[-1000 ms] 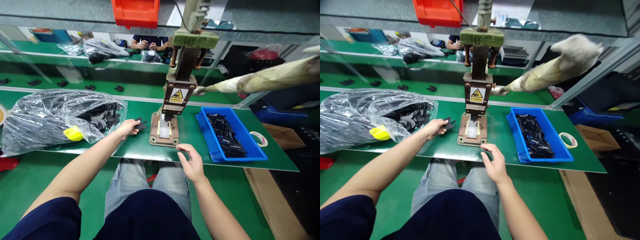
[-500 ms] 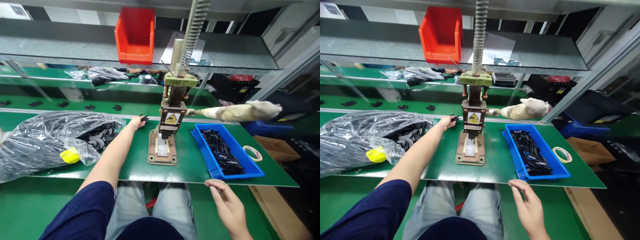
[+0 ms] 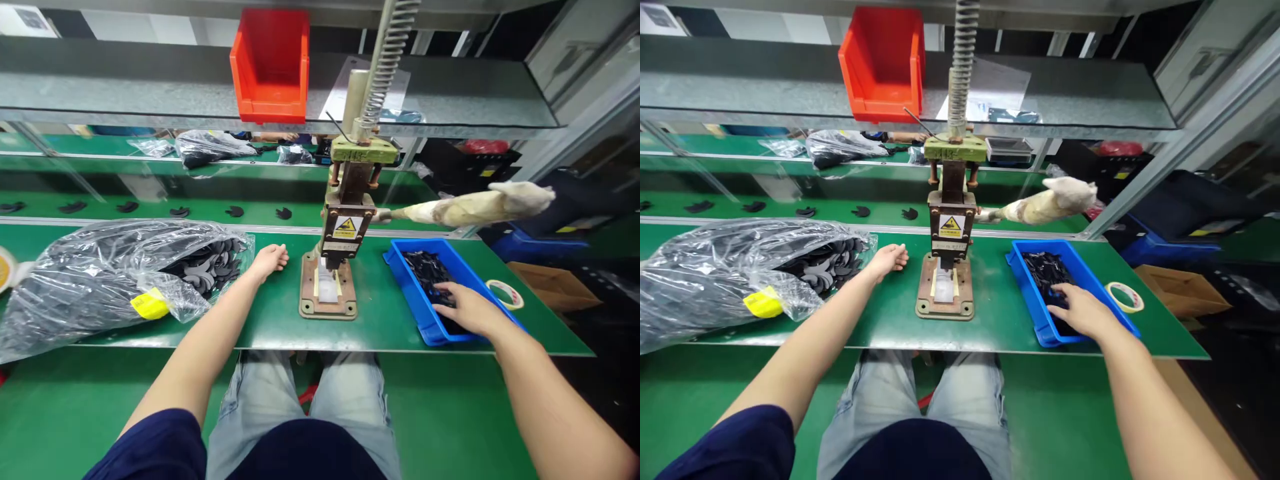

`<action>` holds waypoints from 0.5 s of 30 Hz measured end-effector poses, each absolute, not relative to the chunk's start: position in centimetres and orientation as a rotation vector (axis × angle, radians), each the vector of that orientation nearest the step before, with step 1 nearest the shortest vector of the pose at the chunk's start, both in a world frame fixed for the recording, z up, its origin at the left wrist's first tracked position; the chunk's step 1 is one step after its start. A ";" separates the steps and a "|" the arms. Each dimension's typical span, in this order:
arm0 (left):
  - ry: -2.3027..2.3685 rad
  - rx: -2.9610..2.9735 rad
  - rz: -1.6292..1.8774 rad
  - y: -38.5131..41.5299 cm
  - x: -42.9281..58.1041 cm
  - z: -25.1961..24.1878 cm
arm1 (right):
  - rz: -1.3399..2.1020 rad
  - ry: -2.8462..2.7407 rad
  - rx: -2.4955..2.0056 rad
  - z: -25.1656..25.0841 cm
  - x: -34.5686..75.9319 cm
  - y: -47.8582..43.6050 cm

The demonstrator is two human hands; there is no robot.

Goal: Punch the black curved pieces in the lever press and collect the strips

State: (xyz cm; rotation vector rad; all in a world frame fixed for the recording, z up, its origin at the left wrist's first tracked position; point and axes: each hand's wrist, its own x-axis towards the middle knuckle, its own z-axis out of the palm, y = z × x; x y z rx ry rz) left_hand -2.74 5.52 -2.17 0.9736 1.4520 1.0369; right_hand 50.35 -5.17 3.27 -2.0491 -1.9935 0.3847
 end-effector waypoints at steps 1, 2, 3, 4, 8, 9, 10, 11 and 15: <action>1.449 1.074 1.015 3.9 -2.7 -2.6 | 0.449 -2.045 -2.108 3.1 50.1 -4.3; 1.451 1.176 0.985 2.2 -2.6 -3.1 | 0.510 -2.078 -2.175 2.7 49.8 -3.7; 1.454 1.254 0.959 0.5 -2.7 -3.6 | 0.561 -2.095 -2.245 2.3 49.5 -3.3; 1.441 1.309 0.933 -1.1 -2.8 -4.2 | 0.598 -2.095 -2.312 1.9 49.2 -3.1; 1.380 1.487 0.865 -5.6 -3.2 -5.8 | 0.657 -2.059 -2.462 0.6 48.9 -3.3; 1.388 1.518 0.873 -6.3 -3.2 -6.0 | 0.663 -2.055 -2.470 0.5 48.9 -3.4; 1.403 1.538 0.888 -6.8 -3.2 -6.1 | 0.669 -2.051 -2.471 0.6 48.9 -3.6; 1.421 1.543 0.907 -7.1 -3.1 -6.2 | 0.673 -2.048 -2.465 0.7 48.9 -3.7; 1.474 1.509 0.950 -7.4 -2.8 -6.3 | 0.634 -1.998 -2.395 1.6 49.8 -4.3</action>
